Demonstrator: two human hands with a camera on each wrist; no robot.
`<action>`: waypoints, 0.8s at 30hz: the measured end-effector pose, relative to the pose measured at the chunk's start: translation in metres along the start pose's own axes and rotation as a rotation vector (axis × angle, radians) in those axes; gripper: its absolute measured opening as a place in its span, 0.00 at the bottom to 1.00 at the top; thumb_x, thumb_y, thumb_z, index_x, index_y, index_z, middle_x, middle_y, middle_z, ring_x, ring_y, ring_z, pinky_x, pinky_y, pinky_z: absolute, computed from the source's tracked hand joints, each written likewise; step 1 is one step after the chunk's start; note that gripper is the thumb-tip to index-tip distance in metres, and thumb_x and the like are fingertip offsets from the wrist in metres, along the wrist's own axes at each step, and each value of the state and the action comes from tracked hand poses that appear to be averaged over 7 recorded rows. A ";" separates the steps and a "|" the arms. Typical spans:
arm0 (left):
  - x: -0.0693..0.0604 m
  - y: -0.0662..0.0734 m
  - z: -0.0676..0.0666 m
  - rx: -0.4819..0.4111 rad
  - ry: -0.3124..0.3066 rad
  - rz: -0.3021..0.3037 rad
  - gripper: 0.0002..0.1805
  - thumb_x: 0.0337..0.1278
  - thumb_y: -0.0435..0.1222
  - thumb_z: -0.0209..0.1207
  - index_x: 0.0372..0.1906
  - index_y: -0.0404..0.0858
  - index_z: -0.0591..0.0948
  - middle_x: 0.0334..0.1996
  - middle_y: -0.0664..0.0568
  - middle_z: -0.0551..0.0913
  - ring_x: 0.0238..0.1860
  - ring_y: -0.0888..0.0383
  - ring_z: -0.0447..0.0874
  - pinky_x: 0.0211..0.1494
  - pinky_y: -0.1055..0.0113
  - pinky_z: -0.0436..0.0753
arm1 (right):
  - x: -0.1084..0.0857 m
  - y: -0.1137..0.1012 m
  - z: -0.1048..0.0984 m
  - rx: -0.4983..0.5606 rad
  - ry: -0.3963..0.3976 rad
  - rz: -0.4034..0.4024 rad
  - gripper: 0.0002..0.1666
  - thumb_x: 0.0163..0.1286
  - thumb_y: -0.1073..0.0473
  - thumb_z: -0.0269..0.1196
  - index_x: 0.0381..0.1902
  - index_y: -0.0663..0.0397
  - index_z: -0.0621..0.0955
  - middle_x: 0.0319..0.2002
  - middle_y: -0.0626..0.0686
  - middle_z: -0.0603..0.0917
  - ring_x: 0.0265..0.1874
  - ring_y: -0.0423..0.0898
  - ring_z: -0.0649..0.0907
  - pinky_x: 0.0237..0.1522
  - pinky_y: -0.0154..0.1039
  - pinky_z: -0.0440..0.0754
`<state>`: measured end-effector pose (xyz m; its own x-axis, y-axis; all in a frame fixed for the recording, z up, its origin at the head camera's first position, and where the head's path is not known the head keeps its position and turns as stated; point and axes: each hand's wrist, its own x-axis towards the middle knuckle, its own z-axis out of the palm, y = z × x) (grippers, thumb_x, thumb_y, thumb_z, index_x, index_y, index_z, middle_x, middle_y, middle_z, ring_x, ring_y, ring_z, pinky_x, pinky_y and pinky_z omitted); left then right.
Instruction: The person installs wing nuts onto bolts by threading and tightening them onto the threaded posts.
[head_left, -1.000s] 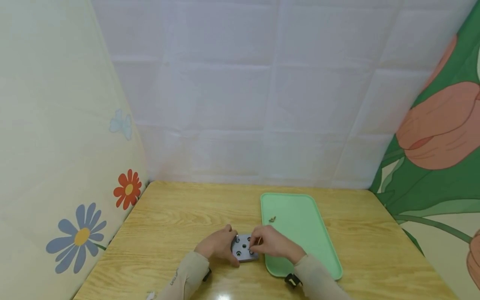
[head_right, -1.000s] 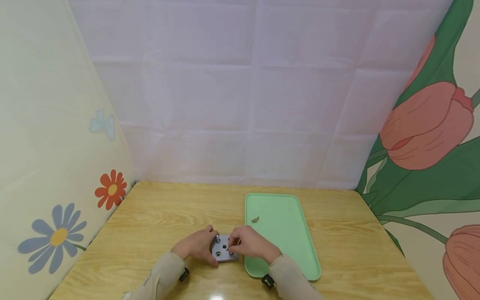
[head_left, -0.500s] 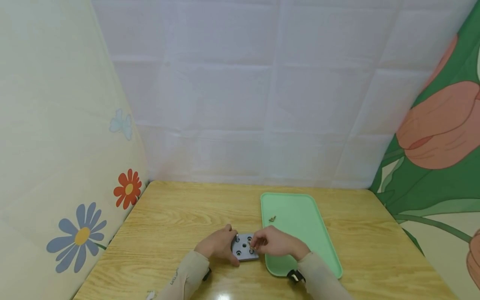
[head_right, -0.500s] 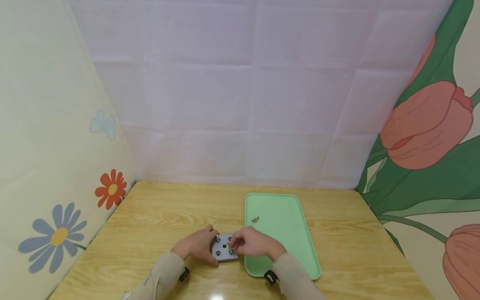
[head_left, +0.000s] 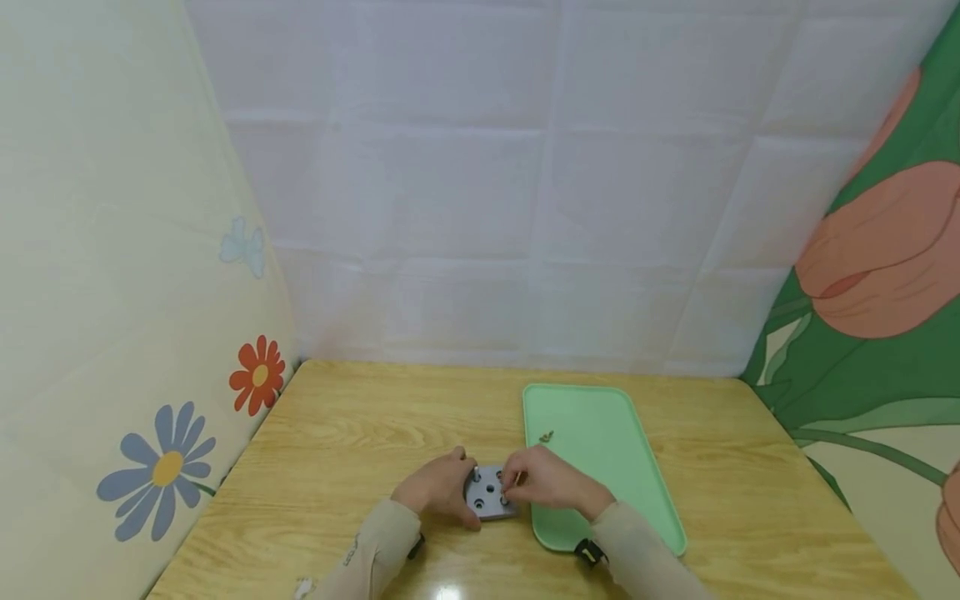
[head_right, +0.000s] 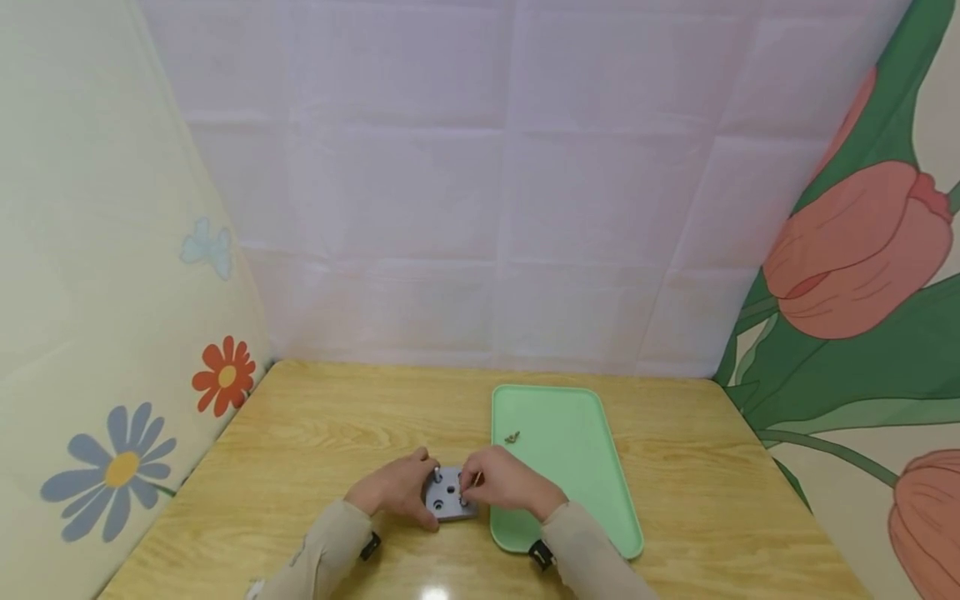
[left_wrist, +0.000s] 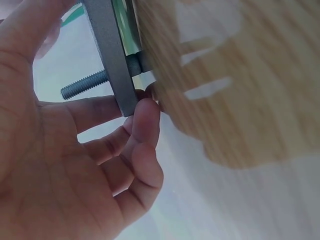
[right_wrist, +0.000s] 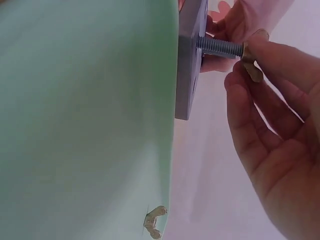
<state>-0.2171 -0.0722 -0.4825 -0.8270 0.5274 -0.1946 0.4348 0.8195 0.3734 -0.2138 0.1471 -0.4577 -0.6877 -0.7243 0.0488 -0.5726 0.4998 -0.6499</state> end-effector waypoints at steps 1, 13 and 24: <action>0.000 0.000 0.000 0.003 0.000 -0.001 0.46 0.28 0.57 0.74 0.57 0.39 0.75 0.40 0.55 0.70 0.33 0.64 0.70 0.38 0.68 0.73 | 0.000 0.000 0.000 -0.009 0.001 0.002 0.04 0.59 0.64 0.67 0.28 0.48 0.84 0.34 0.41 0.82 0.33 0.33 0.79 0.35 0.30 0.78; 0.002 0.000 -0.001 -0.002 -0.004 -0.012 0.45 0.28 0.57 0.74 0.57 0.39 0.75 0.39 0.56 0.70 0.33 0.63 0.69 0.36 0.69 0.72 | 0.003 -0.010 -0.012 -0.009 -0.081 0.062 0.07 0.59 0.69 0.64 0.29 0.51 0.83 0.29 0.39 0.81 0.29 0.32 0.78 0.35 0.30 0.77; 0.001 0.003 -0.003 -0.016 -0.013 -0.009 0.45 0.29 0.56 0.74 0.57 0.39 0.75 0.39 0.56 0.70 0.33 0.63 0.70 0.37 0.68 0.73 | 0.002 -0.006 -0.019 0.043 -0.182 0.065 0.12 0.52 0.74 0.63 0.32 0.54 0.84 0.30 0.42 0.83 0.30 0.34 0.80 0.35 0.30 0.78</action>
<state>-0.2174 -0.0702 -0.4791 -0.8261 0.5232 -0.2093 0.4216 0.8203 0.3864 -0.2206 0.1517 -0.4391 -0.6282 -0.7672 -0.1294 -0.5078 0.5302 -0.6790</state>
